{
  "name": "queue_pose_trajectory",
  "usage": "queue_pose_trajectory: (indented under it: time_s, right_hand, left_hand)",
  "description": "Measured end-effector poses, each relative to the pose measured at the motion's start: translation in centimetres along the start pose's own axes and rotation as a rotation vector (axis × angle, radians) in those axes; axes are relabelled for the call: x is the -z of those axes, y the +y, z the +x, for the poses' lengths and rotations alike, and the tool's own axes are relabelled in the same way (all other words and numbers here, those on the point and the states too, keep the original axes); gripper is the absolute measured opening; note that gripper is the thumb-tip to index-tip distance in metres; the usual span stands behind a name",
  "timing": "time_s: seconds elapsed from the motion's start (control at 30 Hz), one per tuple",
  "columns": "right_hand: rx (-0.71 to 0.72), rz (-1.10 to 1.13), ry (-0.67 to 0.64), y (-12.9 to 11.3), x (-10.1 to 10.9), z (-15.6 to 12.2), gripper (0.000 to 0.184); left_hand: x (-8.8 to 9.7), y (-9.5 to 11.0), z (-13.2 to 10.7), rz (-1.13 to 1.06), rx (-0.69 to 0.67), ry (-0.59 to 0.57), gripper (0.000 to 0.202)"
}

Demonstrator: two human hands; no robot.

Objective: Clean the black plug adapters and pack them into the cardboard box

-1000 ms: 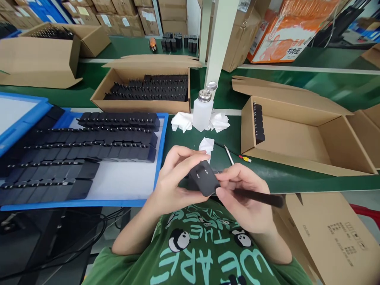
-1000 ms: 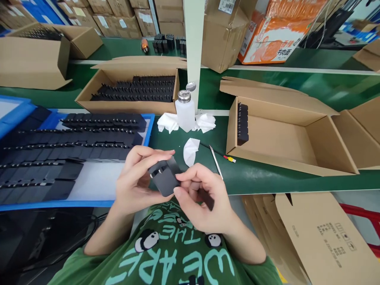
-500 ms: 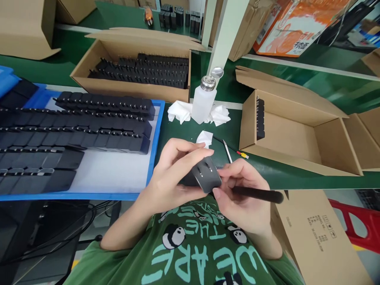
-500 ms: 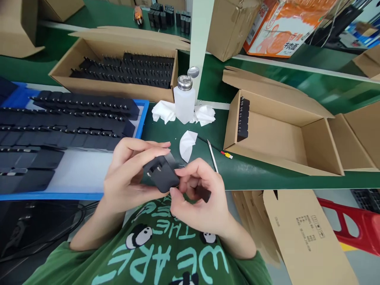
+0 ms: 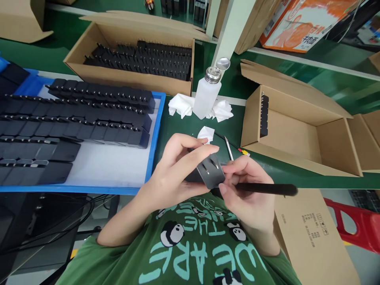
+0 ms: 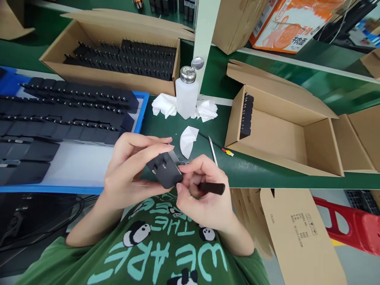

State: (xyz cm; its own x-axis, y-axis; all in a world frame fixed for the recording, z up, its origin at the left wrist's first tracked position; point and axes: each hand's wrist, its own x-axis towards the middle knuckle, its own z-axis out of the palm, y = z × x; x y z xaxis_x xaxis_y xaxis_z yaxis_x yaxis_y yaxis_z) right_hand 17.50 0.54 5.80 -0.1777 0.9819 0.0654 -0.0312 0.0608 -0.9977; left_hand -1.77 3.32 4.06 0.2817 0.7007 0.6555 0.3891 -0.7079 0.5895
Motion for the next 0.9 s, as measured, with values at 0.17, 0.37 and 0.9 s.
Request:
queue_pose_trajectory:
  time_s: [0.17,0.37,0.9]
  right_hand:
    - [-0.013,0.019,0.000,0.0,-0.3,0.0,0.023]
    - [-0.038,0.079,-0.066,0.5,-0.1,-0.3,0.021]
    - [-0.045,0.182,-0.091,0.3,-0.3,-0.4,0.017]
  left_hand:
    - [0.0,0.4,0.0,-0.001,-0.018,0.037,0.065]
    - [0.0,0.8,-0.4,0.021,0.011,0.046,0.064]
    - [-0.1,1.2,-0.1,0.083,-0.043,0.112,0.055]
